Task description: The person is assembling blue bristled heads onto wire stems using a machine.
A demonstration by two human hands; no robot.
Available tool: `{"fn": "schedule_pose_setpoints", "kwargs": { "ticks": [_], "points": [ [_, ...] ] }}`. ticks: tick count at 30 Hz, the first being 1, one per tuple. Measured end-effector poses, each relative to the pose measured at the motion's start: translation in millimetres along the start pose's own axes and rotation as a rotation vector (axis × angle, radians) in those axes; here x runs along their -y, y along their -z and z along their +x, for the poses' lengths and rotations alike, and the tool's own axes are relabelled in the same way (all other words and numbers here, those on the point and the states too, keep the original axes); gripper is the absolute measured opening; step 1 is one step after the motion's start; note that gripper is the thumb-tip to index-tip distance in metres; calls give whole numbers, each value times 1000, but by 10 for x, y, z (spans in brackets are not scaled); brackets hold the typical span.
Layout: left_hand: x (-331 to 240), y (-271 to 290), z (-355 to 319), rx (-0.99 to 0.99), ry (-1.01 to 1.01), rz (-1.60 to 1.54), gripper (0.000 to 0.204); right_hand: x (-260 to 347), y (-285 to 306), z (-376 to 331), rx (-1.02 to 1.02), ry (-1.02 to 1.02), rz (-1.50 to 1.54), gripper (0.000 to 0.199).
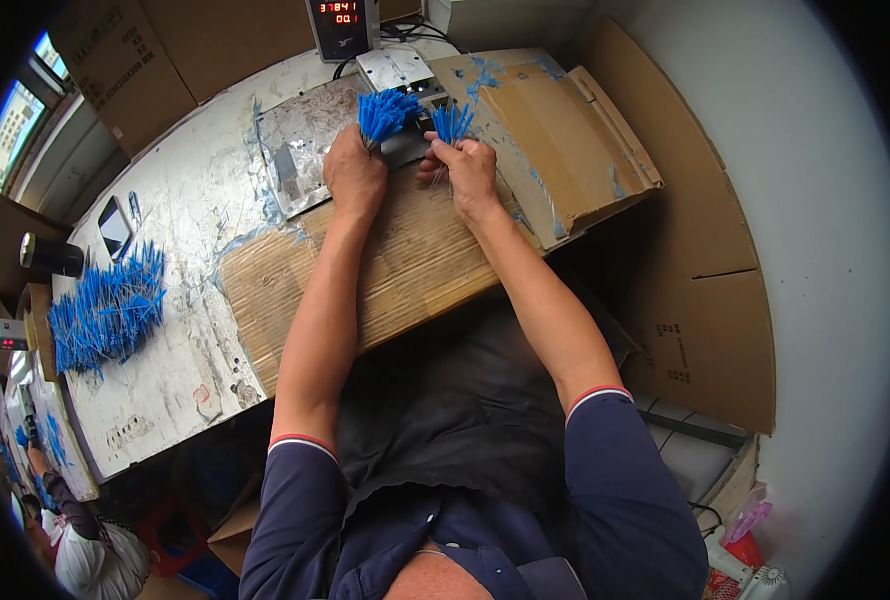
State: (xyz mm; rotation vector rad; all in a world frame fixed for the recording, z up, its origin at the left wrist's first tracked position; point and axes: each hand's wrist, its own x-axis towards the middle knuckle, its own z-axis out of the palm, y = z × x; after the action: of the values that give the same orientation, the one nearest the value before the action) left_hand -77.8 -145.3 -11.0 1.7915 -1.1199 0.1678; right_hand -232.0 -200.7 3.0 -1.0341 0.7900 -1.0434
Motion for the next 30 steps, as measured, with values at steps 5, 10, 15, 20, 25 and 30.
{"fn": "schedule_pose_setpoints", "kwargs": {
  "ticks": [5, 10, 15, 20, 25, 30],
  "points": [
    [-27, -6, 0, -24, 19, 2, 10, 147, 39, 6, 124, -147, -43, 32],
    [27, -4, 35, -123, 88, -250, 14, 171, -138, -23, 260, -71, -221, 17],
    [-39, 3, 7, 23, 312, -657, 16, 130, -284, -49, 311, -124, -268, 11],
    [-152, 139, 44, 141, 432, -747, 13, 35, -236, -62, 267, -136, -235, 9],
    [-14, 66, 39, 150, 413, -762, 11, 2, -250, -81, 284, -143, -226, 10],
    [31, 10, 44, 131, 390, -718, 9, -41, -243, -101, 140, -131, -33, 6]
  ]
}}
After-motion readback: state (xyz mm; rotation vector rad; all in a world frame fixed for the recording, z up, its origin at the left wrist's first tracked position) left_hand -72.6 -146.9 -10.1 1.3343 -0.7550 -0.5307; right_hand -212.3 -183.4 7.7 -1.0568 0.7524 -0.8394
